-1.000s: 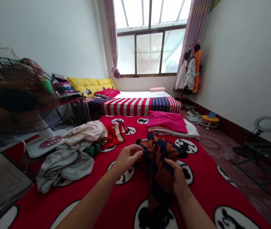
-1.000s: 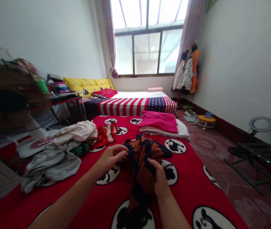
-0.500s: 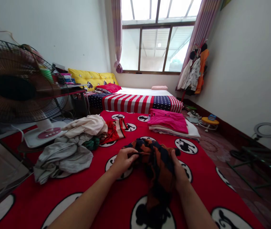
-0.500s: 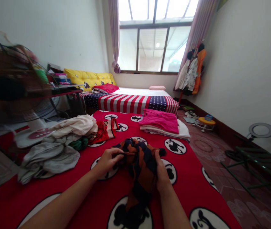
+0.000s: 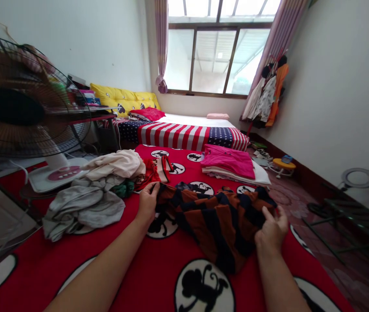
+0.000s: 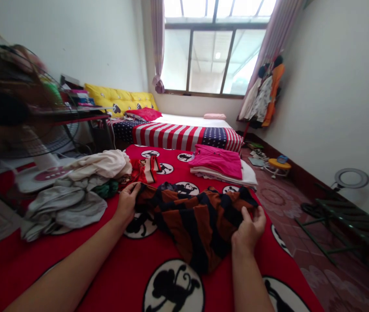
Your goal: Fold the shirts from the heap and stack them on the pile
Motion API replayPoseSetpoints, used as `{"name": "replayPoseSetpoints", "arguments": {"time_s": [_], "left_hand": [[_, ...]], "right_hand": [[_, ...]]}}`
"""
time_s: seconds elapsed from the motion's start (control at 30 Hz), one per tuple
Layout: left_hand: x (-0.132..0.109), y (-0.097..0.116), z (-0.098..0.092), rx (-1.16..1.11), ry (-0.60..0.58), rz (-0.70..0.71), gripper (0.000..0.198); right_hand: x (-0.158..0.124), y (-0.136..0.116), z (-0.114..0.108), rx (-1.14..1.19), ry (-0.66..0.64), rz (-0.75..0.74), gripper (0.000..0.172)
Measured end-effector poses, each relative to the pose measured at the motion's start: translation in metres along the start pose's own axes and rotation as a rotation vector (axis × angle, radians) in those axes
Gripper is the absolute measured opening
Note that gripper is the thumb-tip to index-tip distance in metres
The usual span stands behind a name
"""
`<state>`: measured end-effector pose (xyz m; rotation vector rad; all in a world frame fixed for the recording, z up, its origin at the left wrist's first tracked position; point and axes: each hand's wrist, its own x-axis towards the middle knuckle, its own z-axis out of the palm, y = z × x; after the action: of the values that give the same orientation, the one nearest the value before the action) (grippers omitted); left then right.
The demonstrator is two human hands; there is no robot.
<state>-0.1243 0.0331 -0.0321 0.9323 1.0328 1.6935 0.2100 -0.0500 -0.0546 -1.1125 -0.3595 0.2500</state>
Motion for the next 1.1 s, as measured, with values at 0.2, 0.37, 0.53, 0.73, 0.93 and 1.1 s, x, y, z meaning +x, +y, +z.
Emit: {"name": "replayPoseSetpoints", "arguments": {"time_s": [0.2,0.37,0.53,0.73,0.93,1.1], "left_hand": [[0.005,-0.007,-0.008,0.196,-0.004,0.055,0.044],[0.003,-0.010,-0.007,0.207,-0.069,0.074,0.038],[0.001,-0.011,-0.006,0.225,-0.112,0.082,0.036],[0.009,-0.009,-0.009,0.236,-0.021,0.123,0.034],[0.040,-0.004,-0.032,-0.015,0.356,0.103,0.029],[0.048,-0.001,-0.044,-0.098,0.368,0.050,0.029]], "right_hand": [[-0.035,-0.031,0.011,-0.704,-0.191,-0.668,0.037],[-0.095,-0.040,0.031,-0.624,-0.763,-0.782,0.027],[-0.135,-0.036,0.042,-0.727,-1.312,-0.674,0.072],[-0.114,-0.039,0.034,-0.732,-1.128,-0.780,0.013],[-0.044,-0.043,0.013,-0.411,-0.298,-0.681,0.012],[0.022,-0.019,-0.024,-0.354,0.113,-0.189,0.017]]}}
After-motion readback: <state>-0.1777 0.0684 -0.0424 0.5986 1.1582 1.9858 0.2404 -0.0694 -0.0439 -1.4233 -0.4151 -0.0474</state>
